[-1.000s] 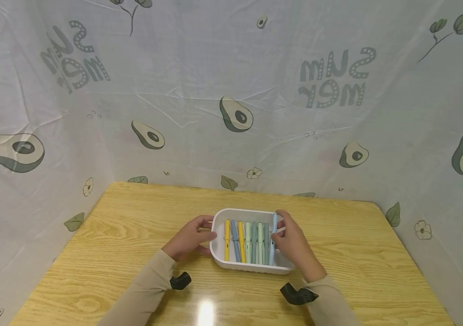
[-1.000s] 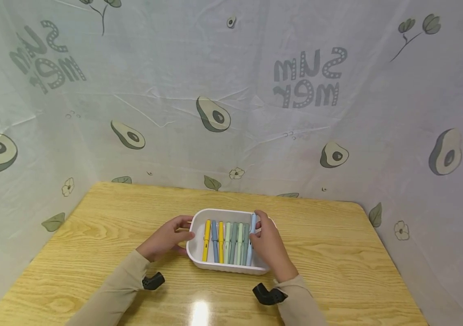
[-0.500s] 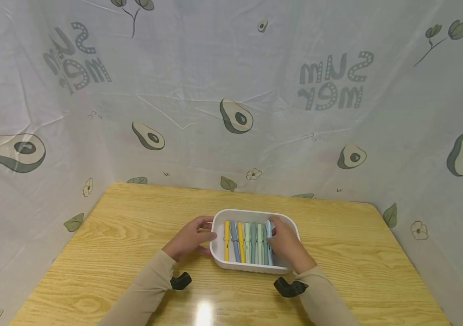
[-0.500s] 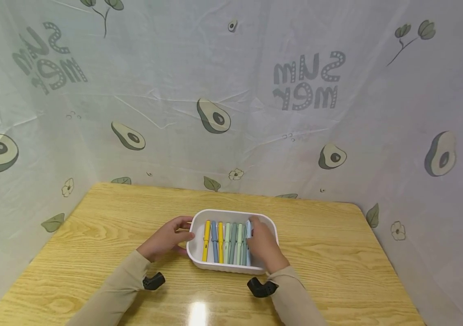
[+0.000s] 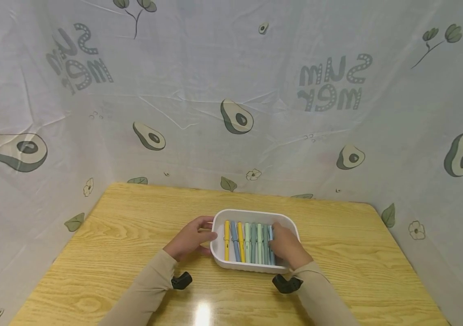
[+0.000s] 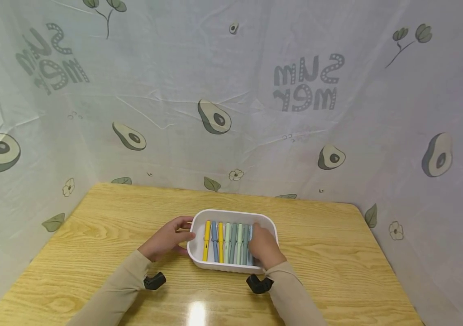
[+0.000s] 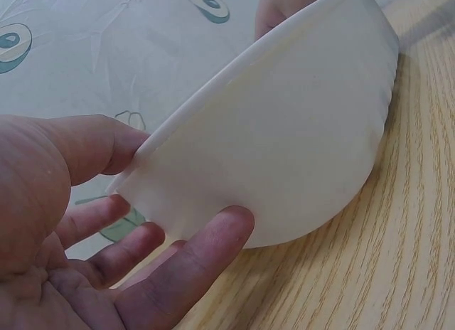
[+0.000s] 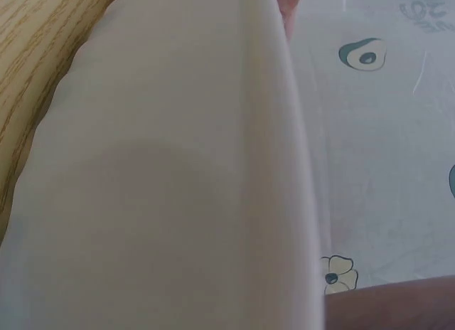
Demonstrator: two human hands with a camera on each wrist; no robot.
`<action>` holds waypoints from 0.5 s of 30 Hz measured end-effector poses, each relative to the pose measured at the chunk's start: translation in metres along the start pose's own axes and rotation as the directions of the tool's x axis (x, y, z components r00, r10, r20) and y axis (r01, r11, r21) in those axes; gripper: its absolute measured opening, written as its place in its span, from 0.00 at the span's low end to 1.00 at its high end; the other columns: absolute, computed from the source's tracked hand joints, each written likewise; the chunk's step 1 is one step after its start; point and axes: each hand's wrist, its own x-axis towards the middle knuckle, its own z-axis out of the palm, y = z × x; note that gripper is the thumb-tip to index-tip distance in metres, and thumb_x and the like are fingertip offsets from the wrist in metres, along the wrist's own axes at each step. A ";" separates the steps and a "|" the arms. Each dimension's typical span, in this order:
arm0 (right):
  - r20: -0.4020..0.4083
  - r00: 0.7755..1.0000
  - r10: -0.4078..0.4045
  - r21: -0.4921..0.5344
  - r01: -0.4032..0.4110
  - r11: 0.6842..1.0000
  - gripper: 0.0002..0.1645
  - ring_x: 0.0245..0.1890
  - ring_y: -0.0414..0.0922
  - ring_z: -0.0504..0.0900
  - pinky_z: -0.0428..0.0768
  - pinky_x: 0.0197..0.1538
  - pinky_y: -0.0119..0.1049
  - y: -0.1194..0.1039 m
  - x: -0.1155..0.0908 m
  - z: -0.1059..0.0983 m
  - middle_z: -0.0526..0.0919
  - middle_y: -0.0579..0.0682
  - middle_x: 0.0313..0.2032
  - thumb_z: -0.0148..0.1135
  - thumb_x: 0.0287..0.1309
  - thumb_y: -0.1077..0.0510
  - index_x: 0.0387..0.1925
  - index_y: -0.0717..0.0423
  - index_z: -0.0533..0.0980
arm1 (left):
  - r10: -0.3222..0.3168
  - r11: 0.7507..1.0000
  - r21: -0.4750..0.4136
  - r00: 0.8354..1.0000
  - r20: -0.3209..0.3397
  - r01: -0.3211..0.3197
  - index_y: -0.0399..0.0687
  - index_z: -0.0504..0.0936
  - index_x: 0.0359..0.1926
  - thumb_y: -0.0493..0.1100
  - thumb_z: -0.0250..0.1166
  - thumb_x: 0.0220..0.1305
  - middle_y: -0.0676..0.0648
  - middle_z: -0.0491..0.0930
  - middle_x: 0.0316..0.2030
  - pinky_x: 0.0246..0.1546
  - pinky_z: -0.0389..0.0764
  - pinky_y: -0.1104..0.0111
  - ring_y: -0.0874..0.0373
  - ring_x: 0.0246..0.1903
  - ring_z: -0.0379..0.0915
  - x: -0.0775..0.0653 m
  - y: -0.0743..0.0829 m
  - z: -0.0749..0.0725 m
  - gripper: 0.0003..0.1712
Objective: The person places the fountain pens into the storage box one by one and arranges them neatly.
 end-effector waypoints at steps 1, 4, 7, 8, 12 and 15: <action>0.008 1.000 0.005 -0.001 -0.005 1.000 0.20 0.35 0.49 0.77 0.82 0.35 0.40 0.000 0.000 0.000 0.79 0.60 0.41 0.58 0.66 0.69 0.58 0.71 0.69 | 0.000 1.000 0.001 1.000 0.000 0.000 0.42 0.66 0.74 0.37 0.66 0.71 0.34 0.72 0.62 0.42 0.91 0.52 0.45 0.51 0.80 0.000 0.000 0.000 0.33; 0.036 0.999 0.027 0.025 -0.027 0.999 0.17 0.28 0.47 0.79 0.82 0.25 0.37 -0.001 0.000 0.001 0.78 0.58 0.37 0.56 0.68 0.69 0.56 0.70 0.70 | -0.001 1.000 0.002 1.000 -0.003 0.001 0.42 0.66 0.74 0.37 0.66 0.71 0.34 0.72 0.62 0.42 0.91 0.52 0.45 0.51 0.80 0.000 0.000 0.000 0.34; 0.050 0.998 0.034 0.076 -0.037 0.996 0.16 0.21 0.47 0.80 0.81 0.18 0.36 -0.001 -0.001 0.002 0.77 0.58 0.34 0.55 0.70 0.69 0.56 0.70 0.70 | 0.001 1.000 0.000 1.000 -0.005 -0.001 0.42 0.66 0.74 0.38 0.66 0.71 0.34 0.71 0.62 0.42 0.91 0.52 0.45 0.52 0.80 -0.001 0.000 -0.001 0.34; 0.051 0.998 0.031 0.089 -0.036 0.995 0.16 0.20 0.47 0.80 0.81 0.17 0.35 -0.001 -0.002 0.002 0.78 0.58 0.34 0.55 0.70 0.68 0.56 0.69 0.69 | 0.002 1.000 -0.002 1.000 -0.005 -0.002 0.42 0.66 0.74 0.38 0.66 0.71 0.34 0.71 0.62 0.42 0.91 0.52 0.45 0.52 0.80 -0.001 0.001 -0.001 0.34; 0.044 0.999 0.012 0.111 -0.017 0.994 0.19 0.18 0.46 0.81 0.82 0.17 0.37 -0.001 -0.004 0.002 0.79 0.59 0.34 0.56 0.72 0.67 0.60 0.70 0.68 | 0.006 1.000 -0.005 1.000 0.000 -0.006 0.41 0.66 0.74 0.38 0.66 0.71 0.33 0.71 0.62 0.42 0.91 0.52 0.45 0.52 0.80 -0.002 0.001 -0.003 0.34; 0.010 1.000 -0.012 0.033 0.012 0.999 0.22 0.32 0.50 0.85 0.89 0.35 0.45 -0.003 -0.007 0.000 0.82 0.64 0.43 0.56 0.71 0.66 0.62 0.71 0.68 | 0.009 1.000 -0.001 1.000 0.004 -0.009 0.41 0.66 0.74 0.38 0.66 0.72 0.33 0.71 0.61 0.42 0.91 0.52 0.45 0.51 0.80 -0.001 -0.001 -0.004 0.34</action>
